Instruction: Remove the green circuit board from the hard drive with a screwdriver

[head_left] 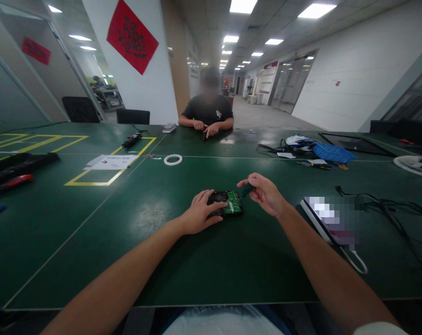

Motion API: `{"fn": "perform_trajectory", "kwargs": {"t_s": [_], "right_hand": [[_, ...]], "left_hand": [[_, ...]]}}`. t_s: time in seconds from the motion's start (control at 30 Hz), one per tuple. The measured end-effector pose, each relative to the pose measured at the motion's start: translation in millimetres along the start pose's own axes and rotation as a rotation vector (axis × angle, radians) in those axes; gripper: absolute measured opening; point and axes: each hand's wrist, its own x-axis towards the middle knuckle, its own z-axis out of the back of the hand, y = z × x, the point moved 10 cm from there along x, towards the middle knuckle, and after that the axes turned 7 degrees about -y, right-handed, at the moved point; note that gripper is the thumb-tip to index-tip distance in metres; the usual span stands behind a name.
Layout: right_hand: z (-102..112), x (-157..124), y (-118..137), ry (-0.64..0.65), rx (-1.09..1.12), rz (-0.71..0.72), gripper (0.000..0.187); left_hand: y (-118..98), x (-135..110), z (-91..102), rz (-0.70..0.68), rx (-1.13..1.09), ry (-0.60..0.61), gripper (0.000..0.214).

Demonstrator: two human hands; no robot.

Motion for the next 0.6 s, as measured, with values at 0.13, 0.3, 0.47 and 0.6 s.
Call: {"fn": "perform_trajectory", "kwargs": {"t_s": [0.13,0.3,0.47,0.6], "right_hand": [[-3,-3,-1,0.047,-0.039,-0.034,0.03],[-3,-3,-4,0.07,0.002,-0.059,0.025],[-11,-4,-8,0.095,0.135,-0.121,0.025],[-11,-5,-6,0.097,0.12,-0.111,0.031]], "left_hand": [[-1,0,1.6,0.002,-0.003,-0.007,0.051],[-2,0,1.5,-0.006,-0.001,-0.009,0.05],[-2,0,0.1,-0.013,0.007,-0.008,0.051],[-1,0,0.2,-0.006,0.004,-0.003,0.052]]}}
